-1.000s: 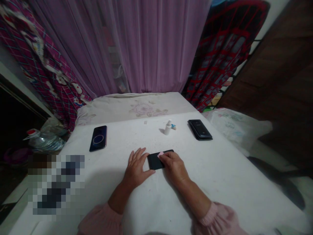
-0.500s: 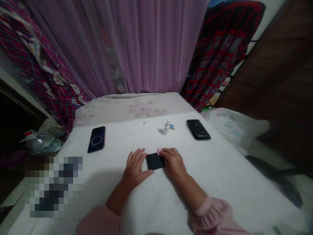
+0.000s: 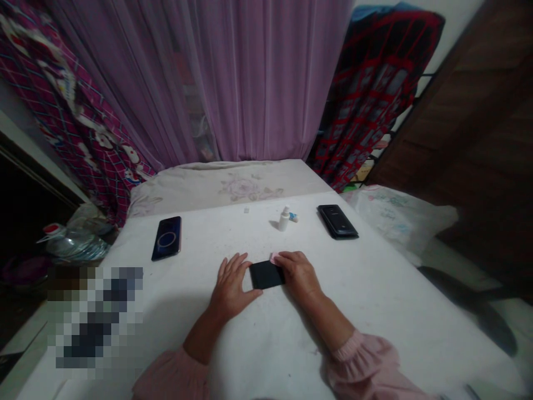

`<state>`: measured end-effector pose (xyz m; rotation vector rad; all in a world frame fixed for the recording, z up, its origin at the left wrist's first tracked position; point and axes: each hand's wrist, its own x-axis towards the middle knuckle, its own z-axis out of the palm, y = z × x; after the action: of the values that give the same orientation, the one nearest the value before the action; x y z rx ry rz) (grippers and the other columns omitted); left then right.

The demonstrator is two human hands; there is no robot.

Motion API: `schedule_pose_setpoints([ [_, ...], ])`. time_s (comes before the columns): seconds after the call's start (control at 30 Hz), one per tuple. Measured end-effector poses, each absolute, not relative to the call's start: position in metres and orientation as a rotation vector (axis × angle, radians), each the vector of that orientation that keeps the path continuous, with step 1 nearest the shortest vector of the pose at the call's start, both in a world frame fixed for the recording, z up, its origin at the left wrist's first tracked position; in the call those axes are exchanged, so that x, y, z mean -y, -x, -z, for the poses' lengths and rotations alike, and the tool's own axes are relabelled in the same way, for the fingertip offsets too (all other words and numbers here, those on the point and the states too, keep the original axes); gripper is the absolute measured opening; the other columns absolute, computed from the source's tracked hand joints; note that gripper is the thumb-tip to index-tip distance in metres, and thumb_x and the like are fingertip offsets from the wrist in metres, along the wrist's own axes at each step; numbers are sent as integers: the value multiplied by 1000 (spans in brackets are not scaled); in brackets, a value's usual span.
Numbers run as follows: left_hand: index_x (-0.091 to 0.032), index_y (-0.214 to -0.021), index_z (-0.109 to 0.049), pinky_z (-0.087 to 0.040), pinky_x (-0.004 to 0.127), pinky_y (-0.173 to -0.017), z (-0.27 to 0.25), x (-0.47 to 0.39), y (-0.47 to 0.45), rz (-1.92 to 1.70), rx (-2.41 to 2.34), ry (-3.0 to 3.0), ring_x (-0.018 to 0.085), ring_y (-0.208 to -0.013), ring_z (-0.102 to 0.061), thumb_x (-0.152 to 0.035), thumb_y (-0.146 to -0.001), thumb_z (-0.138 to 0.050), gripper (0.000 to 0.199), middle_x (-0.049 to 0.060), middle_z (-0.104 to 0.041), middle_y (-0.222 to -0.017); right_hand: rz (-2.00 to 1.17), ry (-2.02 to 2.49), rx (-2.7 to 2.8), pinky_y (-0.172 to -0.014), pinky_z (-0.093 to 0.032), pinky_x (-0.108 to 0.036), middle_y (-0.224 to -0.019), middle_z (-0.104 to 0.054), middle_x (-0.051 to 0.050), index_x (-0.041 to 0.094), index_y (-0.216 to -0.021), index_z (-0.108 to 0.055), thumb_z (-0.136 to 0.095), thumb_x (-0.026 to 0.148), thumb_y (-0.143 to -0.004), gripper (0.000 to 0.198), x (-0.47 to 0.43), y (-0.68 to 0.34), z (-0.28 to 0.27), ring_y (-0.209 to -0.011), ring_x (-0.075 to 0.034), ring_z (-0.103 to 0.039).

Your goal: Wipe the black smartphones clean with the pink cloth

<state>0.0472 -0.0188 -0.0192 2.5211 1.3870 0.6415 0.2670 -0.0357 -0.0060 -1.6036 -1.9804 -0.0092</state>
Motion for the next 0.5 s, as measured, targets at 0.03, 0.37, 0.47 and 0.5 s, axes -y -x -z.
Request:
schedule_pose_setpoints([
  [0.03, -22, -121, -54, -23, 56, -115, 19, 19, -47, -647, -1382, -2522, 32, -135, -41, -41, -71, -74, 57, 13, -51, -142, 25, 1644, 1932, -79, -50, -32, -101, -73, -6, 25, -99, -75, -53, 15, -89, 26, 36, -277, 9, -88, -21, -60],
  [0.37, -22, -126, -52, -24, 55, -115, 29, 18, -43, -696, -1362, -2621, 33, -135, -41, -45, -73, -72, 61, 13, -50, -143, 40, 1741, 1702, -83, -51, -33, -101, -72, -7, 22, -105, -73, -50, 18, -89, 28, 43, -293, 23, -91, -21, -62],
  [0.47, -22, -134, -48, -25, 57, -114, 34, 15, -39, -654, -1294, -2685, 35, -135, -41, -52, -71, -72, 74, 13, -48, -145, 20, 1737, 1699, -83, -51, -32, -101, -72, -7, 21, -107, -72, -50, 14, -87, 30, 42, -291, 20, -92, -21, -62],
  [0.5, -22, -135, -48, -25, 58, -113, 35, 14, -38, -646, -1288, -2694, 35, -135, -41, -53, -70, -72, 75, 13, -48, -145, 16, 1736, 1698, -83, -51, -32, -101, -72, -7, 21, -107, -72, -51, 14, -87, 30, 42, -291, 20, -92, -21, -62],
])
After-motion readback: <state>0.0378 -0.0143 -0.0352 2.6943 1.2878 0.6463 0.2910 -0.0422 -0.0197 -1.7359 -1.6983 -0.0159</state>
